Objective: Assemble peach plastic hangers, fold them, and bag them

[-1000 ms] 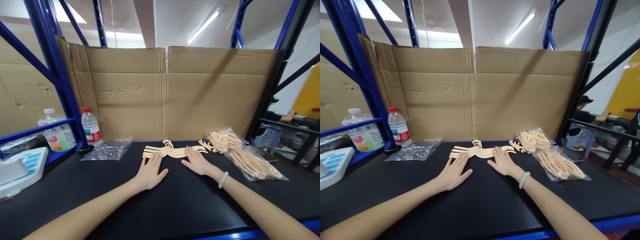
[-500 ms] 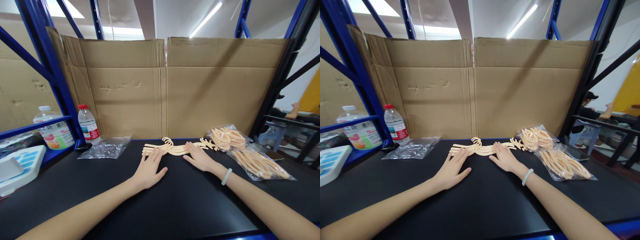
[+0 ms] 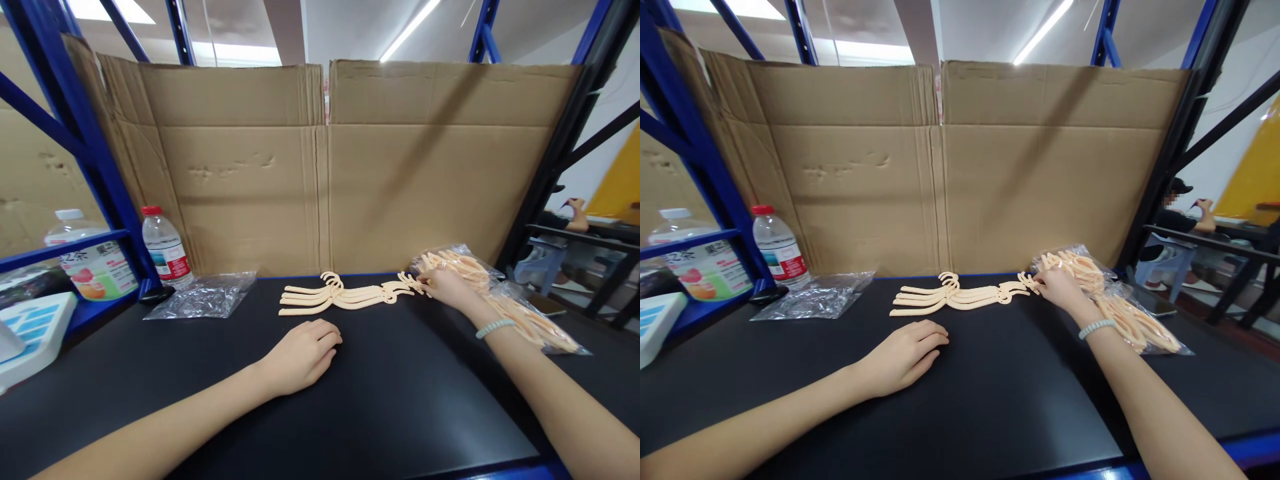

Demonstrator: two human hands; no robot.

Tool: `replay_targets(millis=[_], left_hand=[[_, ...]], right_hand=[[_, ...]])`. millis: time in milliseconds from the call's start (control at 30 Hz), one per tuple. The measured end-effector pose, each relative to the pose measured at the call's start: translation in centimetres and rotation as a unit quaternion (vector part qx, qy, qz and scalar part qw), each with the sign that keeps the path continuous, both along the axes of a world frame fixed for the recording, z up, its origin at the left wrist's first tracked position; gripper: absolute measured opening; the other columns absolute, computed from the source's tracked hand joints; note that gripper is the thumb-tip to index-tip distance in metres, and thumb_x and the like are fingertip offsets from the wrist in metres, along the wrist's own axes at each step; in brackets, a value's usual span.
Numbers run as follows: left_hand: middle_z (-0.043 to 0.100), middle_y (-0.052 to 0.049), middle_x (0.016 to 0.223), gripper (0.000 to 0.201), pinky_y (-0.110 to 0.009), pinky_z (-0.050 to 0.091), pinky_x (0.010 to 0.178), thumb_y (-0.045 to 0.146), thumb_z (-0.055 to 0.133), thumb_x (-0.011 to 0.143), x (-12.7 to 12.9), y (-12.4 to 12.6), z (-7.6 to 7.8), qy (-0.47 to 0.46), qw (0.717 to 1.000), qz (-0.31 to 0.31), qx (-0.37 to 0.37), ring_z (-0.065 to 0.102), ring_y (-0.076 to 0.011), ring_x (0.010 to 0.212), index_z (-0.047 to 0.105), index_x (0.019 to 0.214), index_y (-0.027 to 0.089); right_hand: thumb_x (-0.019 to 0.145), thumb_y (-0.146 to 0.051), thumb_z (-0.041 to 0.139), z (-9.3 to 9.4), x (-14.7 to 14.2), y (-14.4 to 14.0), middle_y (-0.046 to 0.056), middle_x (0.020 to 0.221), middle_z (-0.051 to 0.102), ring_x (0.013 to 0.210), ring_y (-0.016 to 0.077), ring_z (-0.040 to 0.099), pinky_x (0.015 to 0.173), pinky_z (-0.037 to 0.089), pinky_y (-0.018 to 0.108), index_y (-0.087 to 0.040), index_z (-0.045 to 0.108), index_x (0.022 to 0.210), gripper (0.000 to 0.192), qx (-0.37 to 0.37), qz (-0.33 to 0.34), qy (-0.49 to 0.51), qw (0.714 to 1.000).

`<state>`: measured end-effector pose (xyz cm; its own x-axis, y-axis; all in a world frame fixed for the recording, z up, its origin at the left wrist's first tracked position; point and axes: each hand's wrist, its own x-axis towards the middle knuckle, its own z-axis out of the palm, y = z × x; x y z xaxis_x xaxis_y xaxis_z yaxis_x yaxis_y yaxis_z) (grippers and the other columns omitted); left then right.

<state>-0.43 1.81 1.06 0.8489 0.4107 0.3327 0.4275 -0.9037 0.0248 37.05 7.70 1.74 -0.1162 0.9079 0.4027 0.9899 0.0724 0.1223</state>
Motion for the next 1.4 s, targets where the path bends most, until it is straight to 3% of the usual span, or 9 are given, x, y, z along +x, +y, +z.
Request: replay_targets(millis=[200, 333, 633, 933, 1200, 1400], left_hand=[[0.062, -0.01, 0.11, 0.024, -0.035, 0.049, 0.086, 0.016, 0.038, 0.091, 0.3, -0.5, 0.3, 0.033, 0.999, 0.015, 0.012, 0.059, -0.0221, 0.099, 0.057, 0.106, 0.016], [0.062, -0.012, 0.111, 0.027, -0.037, 0.049, 0.088, 0.017, 0.037, 0.092, 0.4, -1.0, 0.4, 0.046, 0.999, 0.009, 0.028, 0.059, -0.0232, 0.102, 0.056, 0.11, 0.016], [0.06, -0.008, 0.115, 0.027, -0.034, 0.046, 0.092, 0.018, 0.039, 0.091, 0.0, -0.6, -0.1, 0.006, 0.999, -0.012, -0.034, 0.056, -0.0209, 0.105, 0.057, 0.111, 0.018], [0.06, -0.008, 0.115, 0.027, -0.035, 0.044, 0.093, 0.017, 0.04, 0.091, 0.1, -0.5, -0.1, -0.003, 0.999, -0.023, -0.047, 0.055, -0.0211, 0.105, 0.057, 0.111, 0.019], [0.061, -0.008, 0.113, 0.026, -0.034, 0.045, 0.09, 0.017, 0.041, 0.091, 0.2, -0.5, -0.2, -0.005, 0.999, -0.016, -0.027, 0.056, -0.0207, 0.103, 0.058, 0.11, 0.018], [0.063, -0.01, 0.112, 0.028, -0.037, 0.046, 0.087, 0.009, 0.041, 0.086, 0.7, -3.3, 0.0, 0.029, 1.0, -0.008, 0.008, 0.058, -0.0238, 0.102, 0.057, 0.109, 0.016]], right_hand=[[0.083, -0.026, 0.054, -0.8, -0.7, 0.3, 0.01, 0.098, 0.07, 0.104, 0.0302, 0.054, 0.087, 0.036, 0.041, -0.02, 0.072, 0.098, 0.024, -0.028, 0.002, -0.035, 0.999], [0.083, -0.022, 0.049, -1.3, -0.9, 0.5, 0.011, 0.101, 0.069, 0.107, 0.0305, 0.052, 0.091, 0.032, 0.046, -0.019, 0.071, 0.096, 0.026, -0.025, 0.0, -0.047, 0.999], [0.081, -0.02, 0.047, -2.2, -1.1, 0.7, 0.011, 0.096, 0.07, 0.103, 0.0291, 0.053, 0.09, 0.029, 0.047, -0.02, 0.072, 0.086, 0.025, -0.002, -0.015, -0.054, 0.998], [0.084, -0.022, 0.046, -2.2, -1.3, 0.6, 0.01, 0.085, 0.071, 0.096, 0.0291, 0.057, 0.086, 0.03, 0.044, -0.019, 0.073, 0.08, 0.027, 0.015, -0.024, -0.043, 0.999], [0.084, -0.023, 0.047, -2.0, -1.2, 0.5, 0.009, 0.081, 0.07, 0.086, 0.0271, 0.06, 0.078, 0.037, 0.038, -0.018, 0.072, 0.079, 0.026, 0.092, -0.024, 0.023, 0.995], [0.087, -0.024, 0.046, -0.8, -1.5, 0.5, 0.011, 0.086, 0.067, 0.086, 0.0258, 0.06, 0.075, 0.044, 0.036, -0.016, 0.067, 0.083, 0.023, 0.193, 0.026, 0.088, 0.977]])
